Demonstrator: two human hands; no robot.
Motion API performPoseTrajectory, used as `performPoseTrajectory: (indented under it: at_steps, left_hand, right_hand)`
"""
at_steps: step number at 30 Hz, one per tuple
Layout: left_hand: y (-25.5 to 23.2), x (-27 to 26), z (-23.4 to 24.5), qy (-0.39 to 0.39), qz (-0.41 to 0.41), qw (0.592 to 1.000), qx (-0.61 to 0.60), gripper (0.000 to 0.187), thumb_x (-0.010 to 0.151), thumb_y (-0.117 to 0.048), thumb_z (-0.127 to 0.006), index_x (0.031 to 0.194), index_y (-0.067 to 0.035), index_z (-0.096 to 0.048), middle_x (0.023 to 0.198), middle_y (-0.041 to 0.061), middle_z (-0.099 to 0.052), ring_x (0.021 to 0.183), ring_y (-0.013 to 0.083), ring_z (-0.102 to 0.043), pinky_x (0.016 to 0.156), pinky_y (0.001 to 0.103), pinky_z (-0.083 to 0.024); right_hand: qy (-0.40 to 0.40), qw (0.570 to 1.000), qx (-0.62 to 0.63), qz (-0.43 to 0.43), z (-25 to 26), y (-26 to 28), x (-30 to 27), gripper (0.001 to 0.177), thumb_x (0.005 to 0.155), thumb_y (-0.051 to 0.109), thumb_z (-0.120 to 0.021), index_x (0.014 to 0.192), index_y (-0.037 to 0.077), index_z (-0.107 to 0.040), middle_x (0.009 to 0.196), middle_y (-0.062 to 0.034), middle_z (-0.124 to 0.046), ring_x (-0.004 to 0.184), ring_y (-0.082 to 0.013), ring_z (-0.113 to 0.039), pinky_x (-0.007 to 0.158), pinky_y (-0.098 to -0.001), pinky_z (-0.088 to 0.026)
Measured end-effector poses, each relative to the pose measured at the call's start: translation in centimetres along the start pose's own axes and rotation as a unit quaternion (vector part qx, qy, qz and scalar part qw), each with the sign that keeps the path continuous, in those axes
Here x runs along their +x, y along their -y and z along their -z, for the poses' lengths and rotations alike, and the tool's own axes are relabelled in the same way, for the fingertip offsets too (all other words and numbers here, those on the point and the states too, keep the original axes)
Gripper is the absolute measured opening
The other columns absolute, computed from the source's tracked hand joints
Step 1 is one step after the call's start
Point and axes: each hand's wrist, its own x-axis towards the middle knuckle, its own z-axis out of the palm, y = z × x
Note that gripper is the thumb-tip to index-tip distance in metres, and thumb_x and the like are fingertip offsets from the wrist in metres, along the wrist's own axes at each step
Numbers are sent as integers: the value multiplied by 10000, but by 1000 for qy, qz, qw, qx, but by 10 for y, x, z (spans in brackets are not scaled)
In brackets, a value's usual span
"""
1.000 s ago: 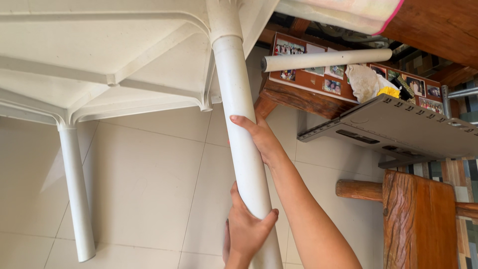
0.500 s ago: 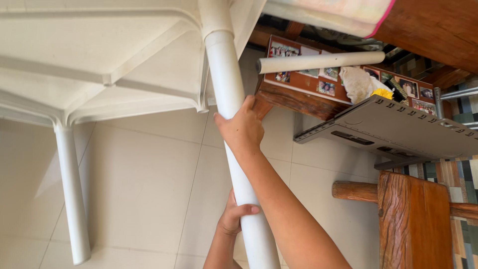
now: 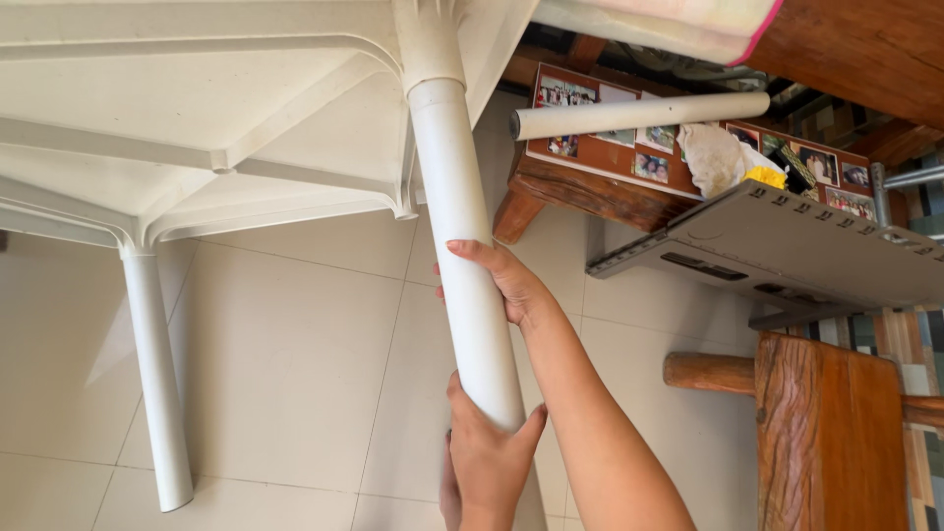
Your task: The person assembles a white plastic table by inserting cylindrical legs into the underside of the tabletop. They lift the table to access the leg sockets, insert each leg, and press down to secure them. The person uses a cloth to wipe the tabletop surface after assembly.
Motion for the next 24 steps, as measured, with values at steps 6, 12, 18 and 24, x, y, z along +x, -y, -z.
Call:
performPoseTrajectory:
  at_steps: [6, 12, 18, 24]
  left_hand:
    - [-15, 24, 8, 84, 82, 992, -52, 842, 612, -167, -812, 1328, -32, -390, 882, 182, -747, 757, 331, -759, 689, 423, -613]
    - [-21, 36, 20, 132, 93, 982, -102, 791, 600, -165, -820, 1283, -40, -442, 900, 143, -753, 748, 251, -760, 687, 386, -631]
    - [-7, 41, 22, 164, 106, 969, -154, 780, 561, -157, -844, 1245, -47, -485, 991, 114, -708, 827, 220, -728, 713, 377, -636]
    - [-1, 39, 13, 152, 89, 970, -165, 744, 562, -143, -851, 1221, -40, -519, 985, 132, -697, 868, 222, -703, 752, 383, -613]
  right_hand:
    - [-50, 997, -48, 32, -6, 18, 6, 751, 694, 485, -808, 1193, -22, -567, 894, -159, -669, 660, -243, -707, 550, -385, -605]
    - [-139, 980, -132, 57, -19, 26, 12, 715, 706, 448, -799, 1191, -35, -591, 911, -175, -686, 720, -248, -720, 569, -397, -620]
    - [-194, 963, -175, 64, -23, 19, 18, 710, 692, 405, -808, 1220, -24, -605, 963, -200, -714, 778, -277, -734, 620, -416, -627]
    - [-163, 947, -255, 107, -8, 33, 24, 862, 687, 439, -877, 1333, -29, -549, 1098, -192, -737, 938, -273, -753, 755, -384, -631]
